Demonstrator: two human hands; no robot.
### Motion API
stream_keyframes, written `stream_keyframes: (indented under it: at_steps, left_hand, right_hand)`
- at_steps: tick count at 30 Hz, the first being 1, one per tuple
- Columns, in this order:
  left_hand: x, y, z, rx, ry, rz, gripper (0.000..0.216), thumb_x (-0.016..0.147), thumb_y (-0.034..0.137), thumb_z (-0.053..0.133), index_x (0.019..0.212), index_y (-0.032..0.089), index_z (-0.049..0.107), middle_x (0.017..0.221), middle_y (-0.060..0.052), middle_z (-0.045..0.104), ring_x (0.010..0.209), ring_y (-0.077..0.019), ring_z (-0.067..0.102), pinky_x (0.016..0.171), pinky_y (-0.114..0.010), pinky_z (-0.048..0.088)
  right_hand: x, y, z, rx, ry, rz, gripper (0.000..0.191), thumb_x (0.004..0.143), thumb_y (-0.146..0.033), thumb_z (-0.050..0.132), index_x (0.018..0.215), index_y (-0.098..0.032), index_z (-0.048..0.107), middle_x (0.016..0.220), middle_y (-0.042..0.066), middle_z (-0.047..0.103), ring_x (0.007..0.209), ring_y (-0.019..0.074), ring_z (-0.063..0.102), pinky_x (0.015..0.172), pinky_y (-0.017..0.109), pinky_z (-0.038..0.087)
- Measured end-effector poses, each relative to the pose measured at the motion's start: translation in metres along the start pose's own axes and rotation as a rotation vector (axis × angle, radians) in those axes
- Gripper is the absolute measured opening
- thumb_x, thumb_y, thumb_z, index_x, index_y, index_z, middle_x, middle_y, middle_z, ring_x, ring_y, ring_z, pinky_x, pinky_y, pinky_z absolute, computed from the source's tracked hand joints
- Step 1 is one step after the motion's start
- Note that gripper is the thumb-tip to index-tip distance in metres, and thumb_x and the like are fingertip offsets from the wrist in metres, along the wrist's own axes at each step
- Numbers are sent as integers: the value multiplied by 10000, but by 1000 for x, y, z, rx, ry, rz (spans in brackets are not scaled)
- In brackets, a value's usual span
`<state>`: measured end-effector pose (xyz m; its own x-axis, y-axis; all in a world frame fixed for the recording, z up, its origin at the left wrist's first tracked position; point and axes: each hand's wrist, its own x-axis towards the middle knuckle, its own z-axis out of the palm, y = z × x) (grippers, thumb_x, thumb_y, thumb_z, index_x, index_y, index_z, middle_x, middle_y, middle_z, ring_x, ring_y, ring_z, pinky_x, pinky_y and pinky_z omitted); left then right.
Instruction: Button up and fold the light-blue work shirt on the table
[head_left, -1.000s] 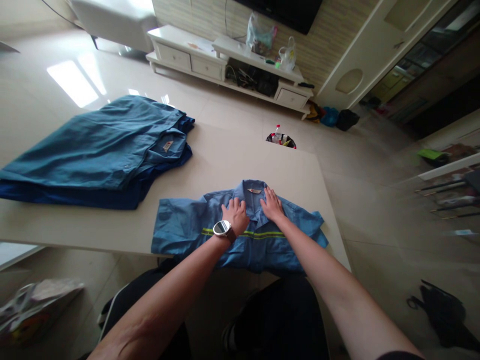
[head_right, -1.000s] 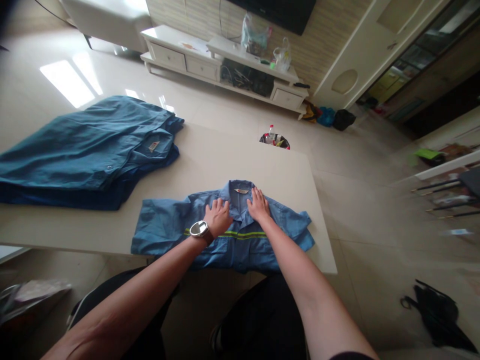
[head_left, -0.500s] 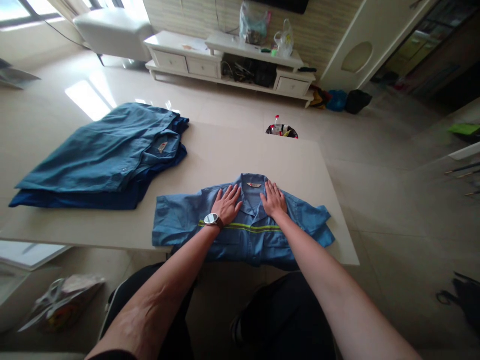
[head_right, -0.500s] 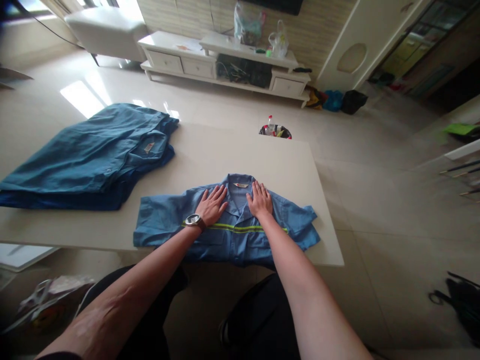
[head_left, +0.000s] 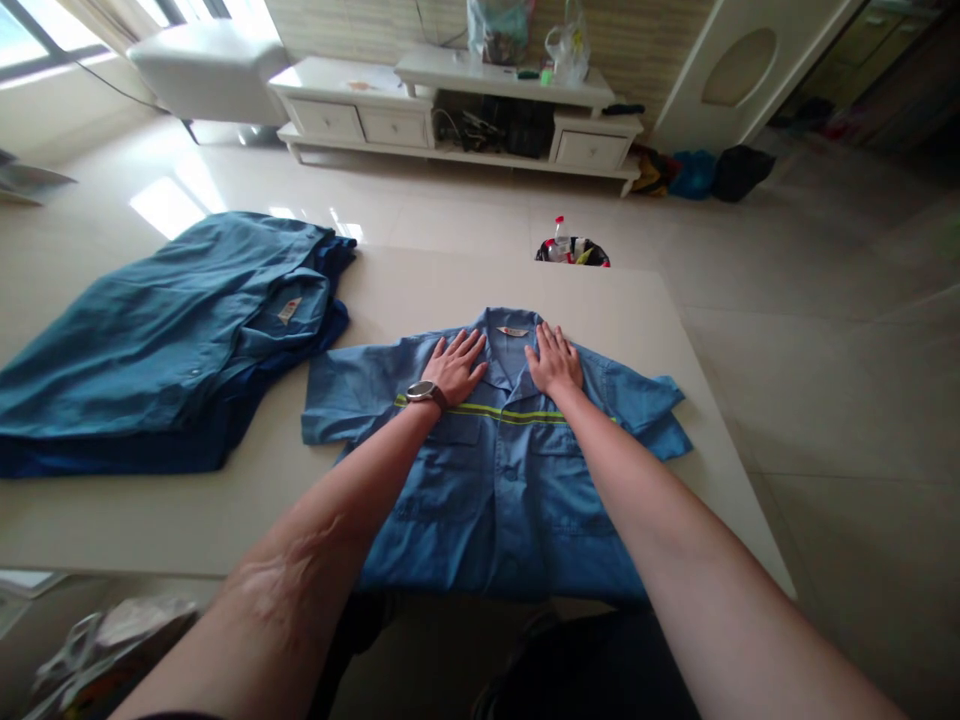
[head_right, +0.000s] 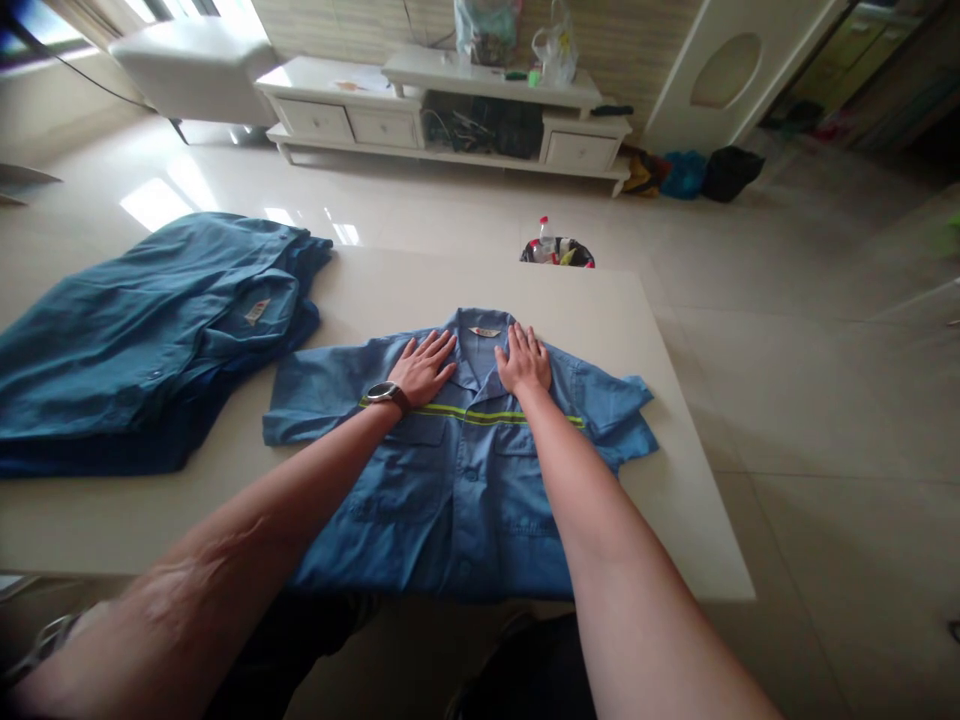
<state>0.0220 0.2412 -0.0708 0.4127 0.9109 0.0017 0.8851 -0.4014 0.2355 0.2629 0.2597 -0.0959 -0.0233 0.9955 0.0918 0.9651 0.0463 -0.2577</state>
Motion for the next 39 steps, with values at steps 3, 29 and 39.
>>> stream_keyframes:
  at_steps: [3,29,39]
  left_hand:
    - [26,-13,-2,7,7,-14,670,1040,521,248,1666,285,211,1732,10,208,1618,-239,152,1328,-525,121]
    - [109,-50,-8,-14,-43,24,693,1029,496,256,1675,265,160,1746,-23,161,1621,-265,113,1317,-518,55]
    - [122,-56,-8,-93,-4,8,687,1005,513,312,1649,276,279,1727,-2,236,1614,-267,154,1323,-516,65]
  right_hand:
    - [35,0,5,2,6,-15,667,1031,-464,306,1628,-168,330,1704,43,265,1591,274,177,1264,488,227]
    - [141,44,30,349,346,-161,661,1035,-584,214,1487,-198,504,1478,134,556,1456,291,449,1226,551,344]
    - [148,36,20,241,270,-50,604,1041,-572,267,1442,-211,540,1583,125,433,1567,309,254,1228,642,201]
